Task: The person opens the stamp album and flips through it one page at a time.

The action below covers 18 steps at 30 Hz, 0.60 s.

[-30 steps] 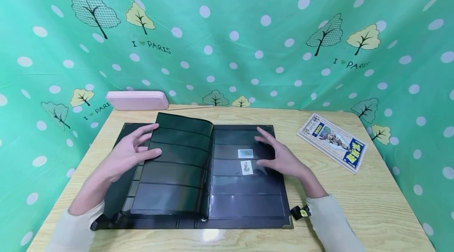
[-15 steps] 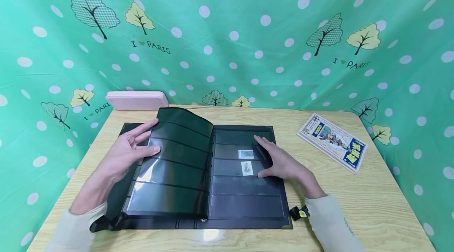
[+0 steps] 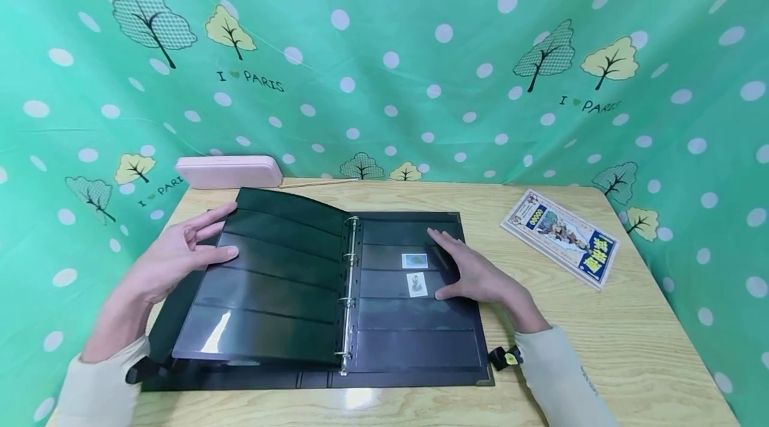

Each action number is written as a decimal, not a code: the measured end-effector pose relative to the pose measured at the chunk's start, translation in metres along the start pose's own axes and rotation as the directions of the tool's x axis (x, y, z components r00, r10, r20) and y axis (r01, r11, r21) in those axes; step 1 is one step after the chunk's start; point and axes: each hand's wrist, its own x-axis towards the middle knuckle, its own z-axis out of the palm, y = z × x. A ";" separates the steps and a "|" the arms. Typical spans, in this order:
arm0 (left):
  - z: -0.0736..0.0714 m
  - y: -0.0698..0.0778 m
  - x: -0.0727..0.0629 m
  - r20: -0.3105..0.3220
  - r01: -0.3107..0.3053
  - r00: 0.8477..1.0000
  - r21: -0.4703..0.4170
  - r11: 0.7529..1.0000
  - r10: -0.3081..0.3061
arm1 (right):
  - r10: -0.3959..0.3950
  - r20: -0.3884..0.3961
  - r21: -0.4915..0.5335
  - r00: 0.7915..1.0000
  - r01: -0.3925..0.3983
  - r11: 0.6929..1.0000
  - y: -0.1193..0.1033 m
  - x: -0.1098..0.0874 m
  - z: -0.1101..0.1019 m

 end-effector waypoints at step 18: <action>-0.003 -0.050 0.024 0.122 -0.018 0.992 0.402 0.916 -0.034 | -0.043 -0.003 -0.032 0.999 0.043 0.999 0.001 0.001 -0.002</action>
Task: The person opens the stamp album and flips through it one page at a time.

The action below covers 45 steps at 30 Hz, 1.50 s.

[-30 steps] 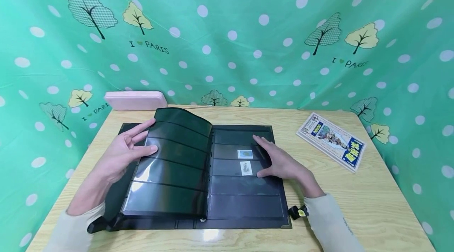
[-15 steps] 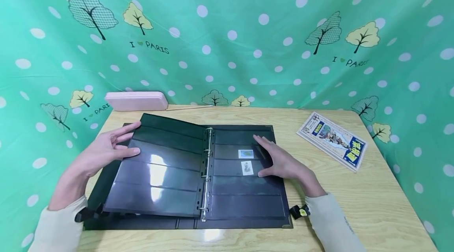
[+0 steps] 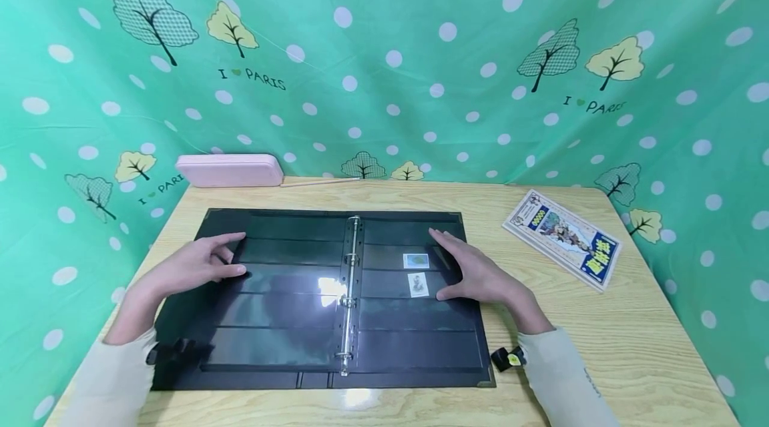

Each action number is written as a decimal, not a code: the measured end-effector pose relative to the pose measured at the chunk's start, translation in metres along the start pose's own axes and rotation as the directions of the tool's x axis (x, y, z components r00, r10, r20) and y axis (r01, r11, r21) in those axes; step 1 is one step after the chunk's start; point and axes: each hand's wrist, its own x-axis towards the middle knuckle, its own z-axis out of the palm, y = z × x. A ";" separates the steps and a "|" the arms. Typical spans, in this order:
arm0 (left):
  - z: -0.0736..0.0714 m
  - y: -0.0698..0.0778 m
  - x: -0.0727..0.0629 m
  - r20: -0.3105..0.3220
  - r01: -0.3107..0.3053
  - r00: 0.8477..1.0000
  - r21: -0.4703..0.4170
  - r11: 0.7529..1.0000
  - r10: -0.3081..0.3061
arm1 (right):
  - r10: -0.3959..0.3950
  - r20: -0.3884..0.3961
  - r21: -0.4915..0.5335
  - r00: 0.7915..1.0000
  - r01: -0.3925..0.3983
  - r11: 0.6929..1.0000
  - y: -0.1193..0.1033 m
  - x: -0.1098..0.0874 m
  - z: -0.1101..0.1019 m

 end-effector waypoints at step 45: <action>0.020 -0.021 0.026 -0.185 -0.080 0.977 0.145 0.986 0.106 | -0.032 -0.010 -0.018 0.999 0.031 0.999 0.006 0.003 -0.001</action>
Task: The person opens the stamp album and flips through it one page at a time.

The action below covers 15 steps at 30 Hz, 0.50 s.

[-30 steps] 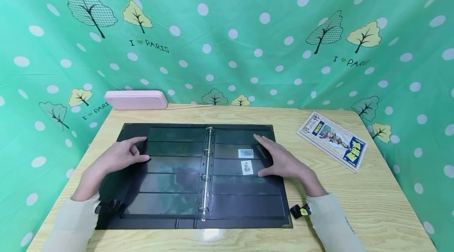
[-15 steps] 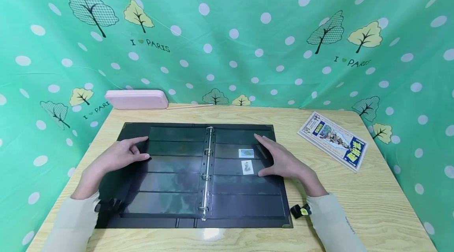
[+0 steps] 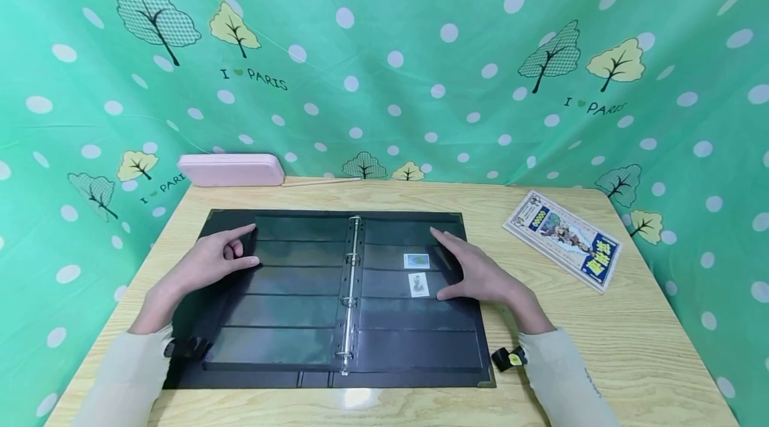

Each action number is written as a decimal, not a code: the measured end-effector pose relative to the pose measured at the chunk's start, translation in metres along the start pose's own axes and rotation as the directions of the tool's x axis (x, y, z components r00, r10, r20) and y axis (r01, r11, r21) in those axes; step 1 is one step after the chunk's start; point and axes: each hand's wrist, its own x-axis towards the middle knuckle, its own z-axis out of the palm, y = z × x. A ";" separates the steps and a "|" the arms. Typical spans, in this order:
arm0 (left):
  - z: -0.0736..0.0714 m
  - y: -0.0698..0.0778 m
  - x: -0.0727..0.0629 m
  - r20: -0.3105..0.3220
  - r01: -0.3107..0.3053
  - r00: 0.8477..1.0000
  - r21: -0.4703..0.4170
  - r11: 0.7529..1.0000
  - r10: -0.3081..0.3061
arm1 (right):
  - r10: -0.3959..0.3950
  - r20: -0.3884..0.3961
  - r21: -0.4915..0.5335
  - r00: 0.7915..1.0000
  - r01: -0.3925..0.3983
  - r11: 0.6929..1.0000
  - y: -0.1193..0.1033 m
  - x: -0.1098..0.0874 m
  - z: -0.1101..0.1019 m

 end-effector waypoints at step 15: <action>0.005 -0.009 0.003 -0.019 -0.026 0.999 0.061 0.998 0.027 | 0.046 -0.206 0.061 0.978 -0.034 0.998 0.020 0.004 0.003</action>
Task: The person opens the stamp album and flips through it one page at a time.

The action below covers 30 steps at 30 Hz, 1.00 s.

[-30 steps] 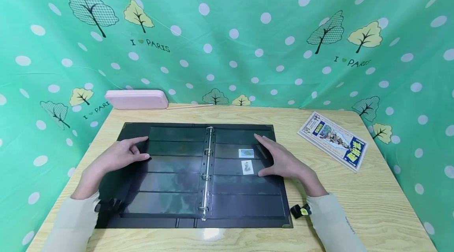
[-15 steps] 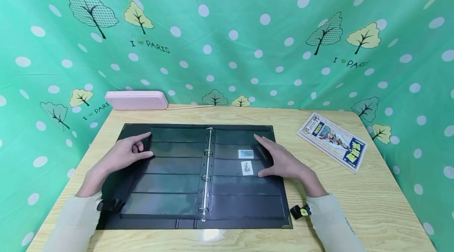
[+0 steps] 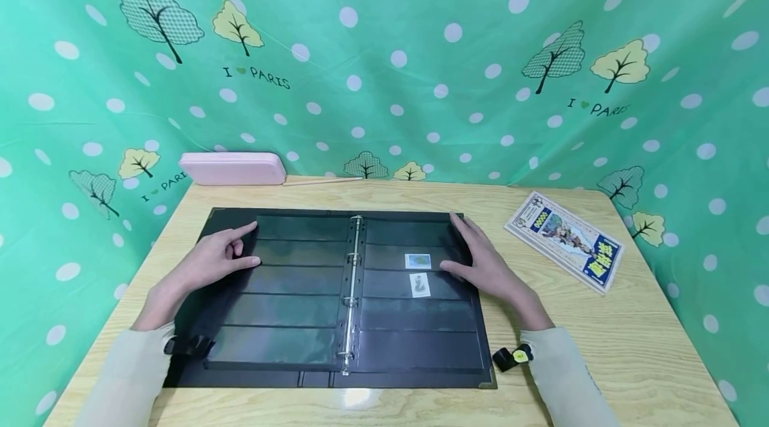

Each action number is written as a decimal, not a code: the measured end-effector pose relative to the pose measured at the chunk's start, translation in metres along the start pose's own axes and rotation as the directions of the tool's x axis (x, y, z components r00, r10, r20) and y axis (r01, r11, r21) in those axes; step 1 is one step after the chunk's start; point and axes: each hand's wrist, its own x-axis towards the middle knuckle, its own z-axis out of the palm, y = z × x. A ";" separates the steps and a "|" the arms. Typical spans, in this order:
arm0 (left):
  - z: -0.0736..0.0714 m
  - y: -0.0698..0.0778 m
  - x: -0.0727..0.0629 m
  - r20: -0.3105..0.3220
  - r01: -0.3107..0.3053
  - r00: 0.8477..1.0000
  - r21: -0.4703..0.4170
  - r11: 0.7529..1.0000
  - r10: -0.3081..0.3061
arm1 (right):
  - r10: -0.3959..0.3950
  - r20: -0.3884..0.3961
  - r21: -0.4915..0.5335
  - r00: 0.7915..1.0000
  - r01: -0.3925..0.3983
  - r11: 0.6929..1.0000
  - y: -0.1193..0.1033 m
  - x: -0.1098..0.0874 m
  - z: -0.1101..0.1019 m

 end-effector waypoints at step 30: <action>0.001 -0.002 0.001 0.025 0.020 1.000 -0.005 1.000 -0.020 | -0.013 0.020 -0.132 1.000 0.016 0.991 -0.002 0.002 0.003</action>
